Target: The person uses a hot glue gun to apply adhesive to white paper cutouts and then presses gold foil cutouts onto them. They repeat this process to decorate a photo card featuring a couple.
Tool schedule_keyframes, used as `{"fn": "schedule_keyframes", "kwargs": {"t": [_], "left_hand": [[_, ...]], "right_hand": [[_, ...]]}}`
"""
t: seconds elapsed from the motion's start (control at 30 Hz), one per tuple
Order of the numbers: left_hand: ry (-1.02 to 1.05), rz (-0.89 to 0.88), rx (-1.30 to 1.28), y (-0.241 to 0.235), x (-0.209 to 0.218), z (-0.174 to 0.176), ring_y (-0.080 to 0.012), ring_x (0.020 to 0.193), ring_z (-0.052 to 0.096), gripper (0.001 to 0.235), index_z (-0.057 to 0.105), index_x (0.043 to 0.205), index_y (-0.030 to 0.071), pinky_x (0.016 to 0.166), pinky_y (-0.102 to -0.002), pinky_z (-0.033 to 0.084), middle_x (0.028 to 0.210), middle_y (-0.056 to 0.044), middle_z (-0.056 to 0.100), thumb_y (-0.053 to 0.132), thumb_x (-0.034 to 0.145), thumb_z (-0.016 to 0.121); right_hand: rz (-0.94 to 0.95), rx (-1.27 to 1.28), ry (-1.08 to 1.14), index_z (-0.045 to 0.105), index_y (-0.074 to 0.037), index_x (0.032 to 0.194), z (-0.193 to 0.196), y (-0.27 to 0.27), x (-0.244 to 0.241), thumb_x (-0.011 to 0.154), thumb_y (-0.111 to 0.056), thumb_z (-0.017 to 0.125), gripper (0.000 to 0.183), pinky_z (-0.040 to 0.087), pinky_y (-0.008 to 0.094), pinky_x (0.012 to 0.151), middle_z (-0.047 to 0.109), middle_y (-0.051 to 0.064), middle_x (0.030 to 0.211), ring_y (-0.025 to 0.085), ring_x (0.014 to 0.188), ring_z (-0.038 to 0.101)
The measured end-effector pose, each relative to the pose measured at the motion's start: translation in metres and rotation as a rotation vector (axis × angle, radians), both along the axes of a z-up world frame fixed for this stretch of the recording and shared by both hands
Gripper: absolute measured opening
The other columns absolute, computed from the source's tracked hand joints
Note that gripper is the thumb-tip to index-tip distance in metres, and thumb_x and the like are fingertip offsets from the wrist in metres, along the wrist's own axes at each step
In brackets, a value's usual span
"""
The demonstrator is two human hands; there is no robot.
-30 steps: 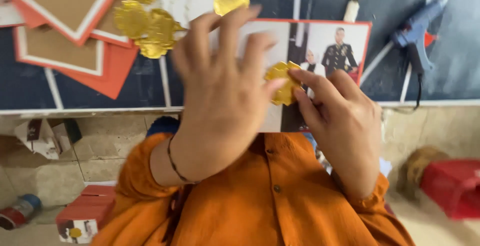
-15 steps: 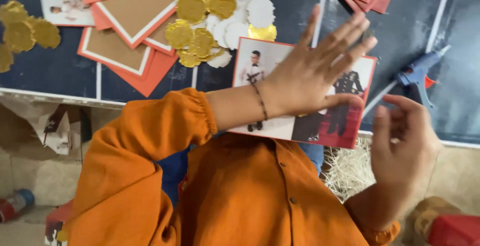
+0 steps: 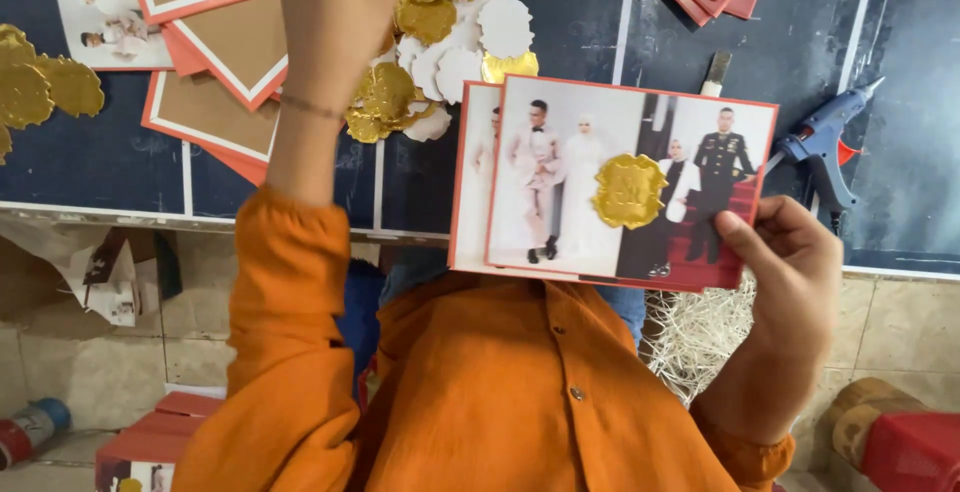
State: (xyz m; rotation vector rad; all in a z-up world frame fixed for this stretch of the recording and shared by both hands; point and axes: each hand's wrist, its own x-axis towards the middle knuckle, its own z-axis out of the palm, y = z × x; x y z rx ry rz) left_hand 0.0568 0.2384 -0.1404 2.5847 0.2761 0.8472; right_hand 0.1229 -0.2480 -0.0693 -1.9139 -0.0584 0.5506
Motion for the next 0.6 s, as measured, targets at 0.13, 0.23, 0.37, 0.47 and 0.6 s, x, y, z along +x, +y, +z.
{"fn": "schedule_keyframes", "kwargs": {"t": [0.13,0.23,0.37,0.47,0.6], "left_hand": [[0.108,0.087,0.167,0.034,0.019,-0.057,-0.0414,0.111,0.062,0.05,0.074,0.114,0.014,0.085,-0.053,0.046,0.122,-0.013,0.073,0.046,0.095,0.107],[0.239,0.169,0.16,0.024,0.02,-0.066,-0.0491,0.142,0.036,0.086,0.065,0.158,0.022,0.11,-0.067,0.048,0.159,-0.02,0.046,0.057,0.097,0.114],[0.1,0.121,0.05,0.003,0.005,-0.03,-0.0386,0.105,0.047,0.05,0.073,0.141,0.013,0.089,-0.052,0.045,0.123,-0.016,0.053,0.044,0.106,0.09],[-0.003,0.032,0.082,-0.005,-0.013,-0.019,-0.0364,0.106,0.046,0.032,0.074,0.127,0.005,0.091,-0.052,0.045,0.12,-0.014,0.051,0.028,0.111,0.088],[0.034,-0.045,-0.079,-0.04,-0.046,0.031,-0.0414,0.12,0.048,0.031,0.074,0.137,-0.005,0.107,-0.055,0.043,0.129,-0.02,0.053,0.018,0.117,0.08]], "right_hand": [[-0.117,0.208,0.106,0.07,-0.004,0.102,-0.012,-0.022,0.017,0.111,-0.003,0.069,0.009,0.068,0.018,0.08,0.076,0.006,0.102,0.009,0.086,0.073],[-0.22,0.153,-0.023,0.068,-0.01,0.096,-0.009,-0.012,0.04,0.11,-0.021,0.075,0.019,0.049,0.018,0.057,0.065,-0.006,0.082,0.002,0.066,0.058],[-0.208,0.3,-0.181,0.046,-0.011,0.079,-0.027,0.014,0.098,0.118,-0.011,0.077,0.05,0.032,0.022,0.062,0.044,-0.008,0.076,0.004,0.071,0.041],[-0.192,0.378,-0.256,0.045,-0.015,0.078,-0.026,0.053,0.136,0.124,-0.019,0.082,0.059,0.031,0.025,0.059,0.044,-0.008,0.074,0.004,0.068,0.043],[-0.006,0.299,-0.448,0.063,-0.006,0.125,-0.018,0.055,0.151,0.12,-0.043,0.058,0.037,0.069,0.037,0.077,0.065,0.009,0.105,0.023,0.095,0.072]]}}
